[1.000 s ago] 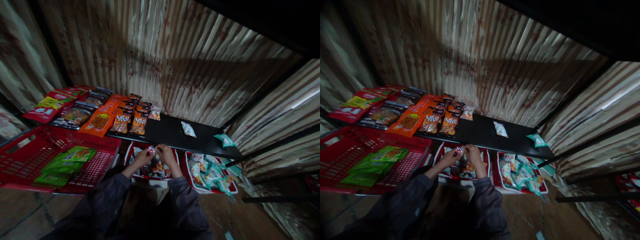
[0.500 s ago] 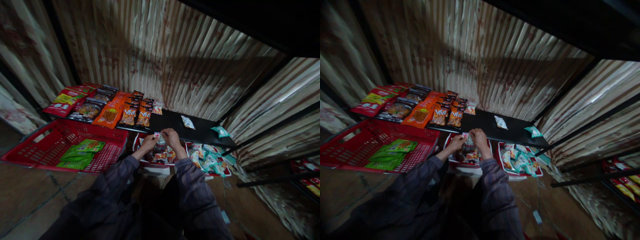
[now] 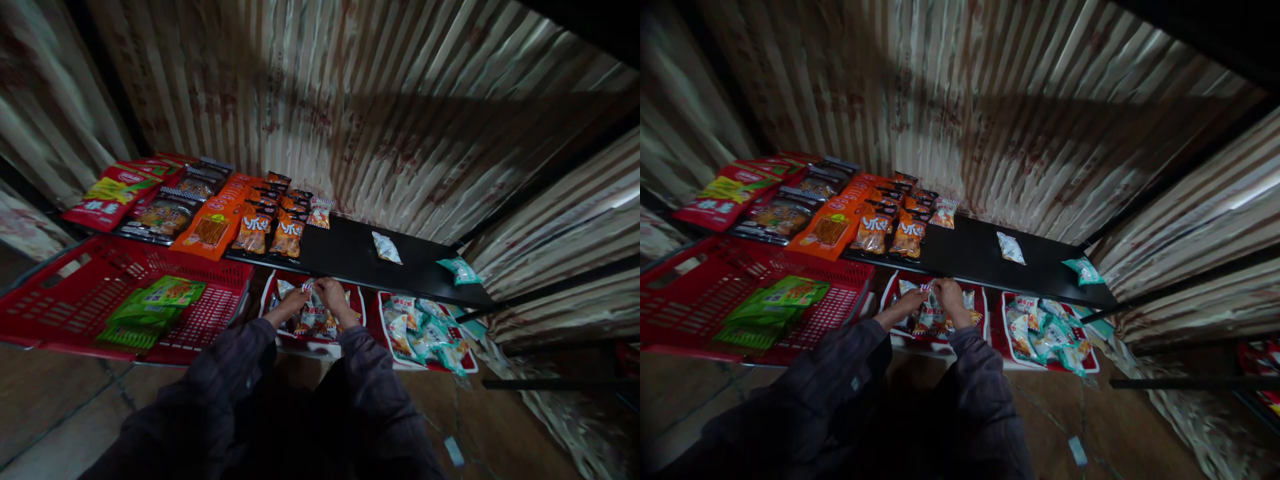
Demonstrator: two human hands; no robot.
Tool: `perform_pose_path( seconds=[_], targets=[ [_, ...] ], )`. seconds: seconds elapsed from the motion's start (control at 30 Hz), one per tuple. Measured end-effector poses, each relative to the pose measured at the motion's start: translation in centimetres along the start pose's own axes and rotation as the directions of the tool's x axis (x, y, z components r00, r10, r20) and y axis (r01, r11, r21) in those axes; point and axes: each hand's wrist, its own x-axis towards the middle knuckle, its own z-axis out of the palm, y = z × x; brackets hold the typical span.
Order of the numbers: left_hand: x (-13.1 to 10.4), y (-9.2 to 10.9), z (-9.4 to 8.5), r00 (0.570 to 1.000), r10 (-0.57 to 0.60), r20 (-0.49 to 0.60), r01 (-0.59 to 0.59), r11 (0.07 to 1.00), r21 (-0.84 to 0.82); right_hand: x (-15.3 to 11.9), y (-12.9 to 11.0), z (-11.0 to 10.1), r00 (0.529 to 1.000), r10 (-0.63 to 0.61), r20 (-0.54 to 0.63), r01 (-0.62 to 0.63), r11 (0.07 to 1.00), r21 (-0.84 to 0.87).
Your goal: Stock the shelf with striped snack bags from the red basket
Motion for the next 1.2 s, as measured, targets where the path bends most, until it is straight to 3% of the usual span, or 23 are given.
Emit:
perform_pose_path(
  seconds=[0.13, 0.3, 0.53, 0.8, 0.9, 1.03, 1.2],
  targets=[
    [0.8, -1.9, 0.1, 0.997, -0.08, 0.016, 0.08, 0.997, -0.007, 0.3, 0.5, 2.4, 0.998, 0.029, 0.06, -0.031, 0.999, 0.029],
    [1.7, -3.0, 0.4, 0.992, -0.128, 0.013, 0.128, 0.992, -0.021, 0.3, 0.7, 3.3, 0.995, 0.053, 0.087, -0.059, 0.996, 0.065],
    [1.3, -2.6, 0.3, 0.996, -0.077, -0.048, 0.074, 0.995, -0.062, 0.0, 0.3, 2.4, 0.998, 0.043, 0.044, -0.048, 0.989, 0.143],
    [0.2, 0.1, -1.7, 0.996, 0.052, -0.076, -0.064, 0.984, -0.165, -1.0, 0.8, -0.2, 0.99, 0.116, -0.08, -0.08, 0.928, 0.364],
    [-0.4, 1.2, -1.8, 0.994, 0.069, -0.083, -0.084, 0.978, -0.193, -1.4, 1.2, -0.8, 0.974, 0.192, -0.118, -0.107, 0.855, 0.508],
    [-1.2, 2.0, -1.6, 0.991, 0.079, -0.108, -0.102, 0.97, -0.223, -2.2, 1.6, -0.8, 0.943, 0.305, -0.132, -0.115, 0.671, 0.733],
    [-1.8, 2.4, -1.6, 0.988, 0.062, -0.142, -0.094, 0.969, -0.227, -2.9, 1.6, -0.5, 0.918, 0.377, -0.121, -0.096, 0.509, 0.856]
  ],
)
